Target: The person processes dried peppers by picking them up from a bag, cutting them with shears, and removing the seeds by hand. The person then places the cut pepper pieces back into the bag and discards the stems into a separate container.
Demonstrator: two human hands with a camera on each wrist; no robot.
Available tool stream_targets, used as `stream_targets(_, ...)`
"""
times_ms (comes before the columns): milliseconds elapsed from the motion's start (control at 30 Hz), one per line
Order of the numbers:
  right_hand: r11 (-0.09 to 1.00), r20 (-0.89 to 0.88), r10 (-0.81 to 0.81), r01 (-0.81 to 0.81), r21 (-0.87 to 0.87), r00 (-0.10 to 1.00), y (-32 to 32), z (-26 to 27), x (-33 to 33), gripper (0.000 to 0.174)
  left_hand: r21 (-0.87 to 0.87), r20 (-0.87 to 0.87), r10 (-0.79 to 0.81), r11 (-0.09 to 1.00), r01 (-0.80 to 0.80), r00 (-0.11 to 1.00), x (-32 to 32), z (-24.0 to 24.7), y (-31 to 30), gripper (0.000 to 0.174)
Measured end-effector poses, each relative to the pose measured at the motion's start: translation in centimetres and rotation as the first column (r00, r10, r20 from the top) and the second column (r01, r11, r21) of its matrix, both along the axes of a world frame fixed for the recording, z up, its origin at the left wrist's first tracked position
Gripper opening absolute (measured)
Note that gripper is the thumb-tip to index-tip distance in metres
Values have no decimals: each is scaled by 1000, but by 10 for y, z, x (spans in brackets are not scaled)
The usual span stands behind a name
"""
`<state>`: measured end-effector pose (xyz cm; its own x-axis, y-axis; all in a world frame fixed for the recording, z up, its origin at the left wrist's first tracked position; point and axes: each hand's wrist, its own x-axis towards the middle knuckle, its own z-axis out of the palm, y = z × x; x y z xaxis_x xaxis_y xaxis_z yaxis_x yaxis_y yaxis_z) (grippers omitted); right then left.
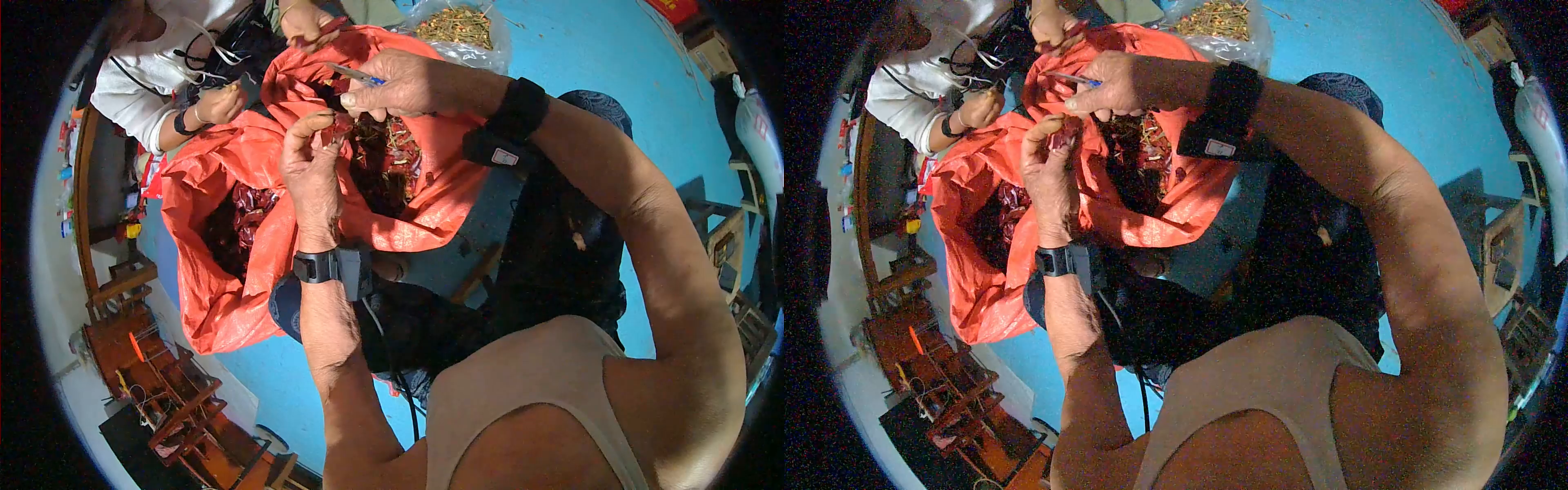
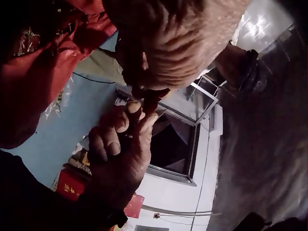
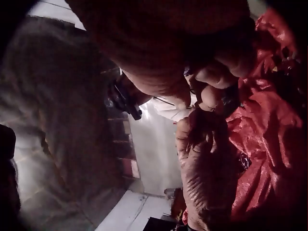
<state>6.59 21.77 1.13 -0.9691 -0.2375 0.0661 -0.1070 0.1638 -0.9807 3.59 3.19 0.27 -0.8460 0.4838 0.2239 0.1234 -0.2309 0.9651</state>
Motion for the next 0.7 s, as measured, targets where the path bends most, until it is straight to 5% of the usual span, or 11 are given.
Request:
stream_targets(233,999,100,51,-50,-12,994,-1,7,10,30,-117,-217,63,989,-91,974,2,1,2,16)
stream_targets(333,998,18,34,-33,-51,999,0,6,11,27,-66,-101,43,997,-50,994,11,11,8,16)
stream_targets(400,998,-14,21,-22,-67,1000,0,7,11,24,152,166,73,983,-99,983,18,22,14,21)
stream_targets(467,999,-208,6,3,44,978,-1,4,8,20,153,190,45,985,-75,981,14,21,8,24)
stream_targets(567,999,-145,36,-31,36,989,-4,-1,7,18,-214,23,43,976,-37,999,9,9,3,19)
stream_targets(700,999,-150,13,-19,-41,989,-7,-6,4,21,-148,-82,184,970,-195,979,4,12,-2,11)
